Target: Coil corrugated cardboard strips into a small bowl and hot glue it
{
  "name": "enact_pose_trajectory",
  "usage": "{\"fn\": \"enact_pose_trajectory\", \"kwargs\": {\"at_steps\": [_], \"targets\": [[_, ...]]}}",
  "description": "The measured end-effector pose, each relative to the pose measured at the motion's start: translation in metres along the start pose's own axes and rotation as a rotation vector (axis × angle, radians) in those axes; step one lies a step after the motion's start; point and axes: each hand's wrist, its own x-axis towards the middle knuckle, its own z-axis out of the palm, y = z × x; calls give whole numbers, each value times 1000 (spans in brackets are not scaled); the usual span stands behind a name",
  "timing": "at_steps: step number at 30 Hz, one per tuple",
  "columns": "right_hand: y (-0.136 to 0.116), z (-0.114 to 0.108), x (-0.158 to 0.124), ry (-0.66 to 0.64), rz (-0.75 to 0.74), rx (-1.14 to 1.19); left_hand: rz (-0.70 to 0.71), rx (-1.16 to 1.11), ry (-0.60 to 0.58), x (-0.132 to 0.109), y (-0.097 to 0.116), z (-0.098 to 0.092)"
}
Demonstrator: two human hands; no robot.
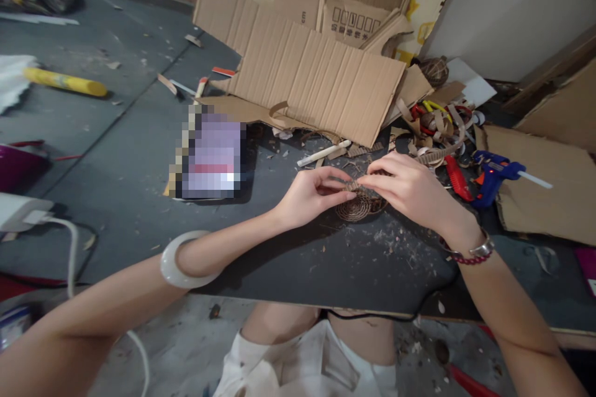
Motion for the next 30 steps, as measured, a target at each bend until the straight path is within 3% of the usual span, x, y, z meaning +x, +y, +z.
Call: {"fn": "enact_pose_trajectory", "kwargs": {"at_steps": [10, 19, 30], "targets": [[-1, -1, 1, 11, -7, -6, 18, -12, 26, -1, 2, 0], [-2, -2, 0, 31, -10, 40, 203, 133, 135, -5, 8, 2], [-6, -2, 2, -4, -40, 8, 286, 268, 134, -6, 4, 1]]}}
